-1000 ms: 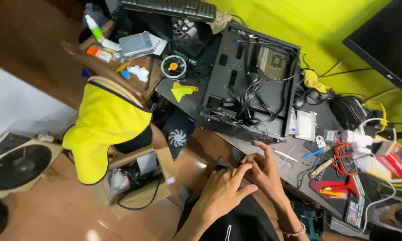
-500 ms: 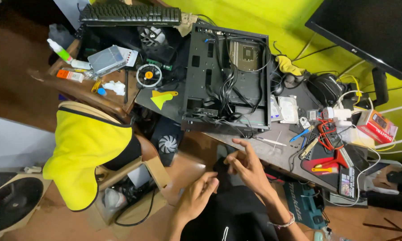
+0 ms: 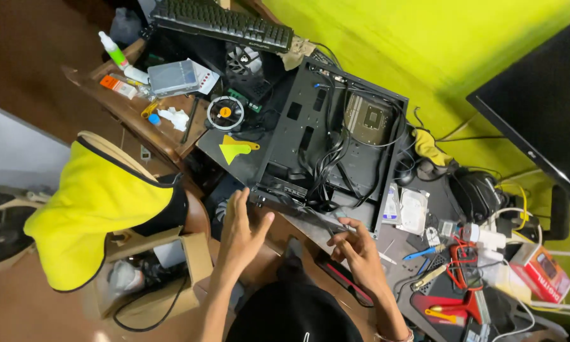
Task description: Connect internal cables and install a storage drive inside a computer case
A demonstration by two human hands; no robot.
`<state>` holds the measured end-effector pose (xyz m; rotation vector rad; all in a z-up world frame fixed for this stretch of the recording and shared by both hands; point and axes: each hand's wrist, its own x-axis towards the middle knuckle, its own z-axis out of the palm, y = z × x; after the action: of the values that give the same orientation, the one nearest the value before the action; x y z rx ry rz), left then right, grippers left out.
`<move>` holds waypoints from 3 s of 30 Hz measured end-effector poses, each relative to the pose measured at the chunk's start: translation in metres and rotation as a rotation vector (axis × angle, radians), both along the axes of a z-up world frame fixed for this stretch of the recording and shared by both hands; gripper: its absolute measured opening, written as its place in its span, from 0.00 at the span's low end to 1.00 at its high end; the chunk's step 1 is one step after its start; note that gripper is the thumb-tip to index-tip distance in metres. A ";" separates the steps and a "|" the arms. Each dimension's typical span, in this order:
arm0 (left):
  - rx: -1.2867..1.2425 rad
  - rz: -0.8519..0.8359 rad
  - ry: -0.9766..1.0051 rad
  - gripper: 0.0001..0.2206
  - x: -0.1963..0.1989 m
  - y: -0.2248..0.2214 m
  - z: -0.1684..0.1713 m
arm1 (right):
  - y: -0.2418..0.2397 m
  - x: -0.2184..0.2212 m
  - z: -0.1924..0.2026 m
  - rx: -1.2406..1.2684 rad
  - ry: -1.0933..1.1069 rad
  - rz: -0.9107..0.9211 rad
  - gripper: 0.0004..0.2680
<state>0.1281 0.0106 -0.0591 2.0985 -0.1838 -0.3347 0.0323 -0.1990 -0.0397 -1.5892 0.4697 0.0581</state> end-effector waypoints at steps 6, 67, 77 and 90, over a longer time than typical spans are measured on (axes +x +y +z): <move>0.133 0.099 -0.054 0.38 0.025 -0.051 -0.022 | -0.039 0.025 -0.003 -0.299 0.129 -0.048 0.11; 0.100 0.202 -0.603 0.08 0.079 -0.058 -0.046 | -0.086 0.065 -0.078 -1.377 0.025 0.424 0.18; 0.366 -0.190 -0.458 0.38 0.050 -0.063 -0.032 | -0.084 0.048 -0.053 -0.850 -0.189 0.205 0.11; 0.322 -0.124 -0.345 0.12 0.053 -0.066 -0.040 | -0.069 0.040 -0.056 -0.701 -0.284 0.070 0.06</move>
<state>0.1807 -0.0559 -0.0994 2.4610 -0.4932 -0.0741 0.0723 -0.2684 -0.0961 -2.2573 0.2139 -0.3075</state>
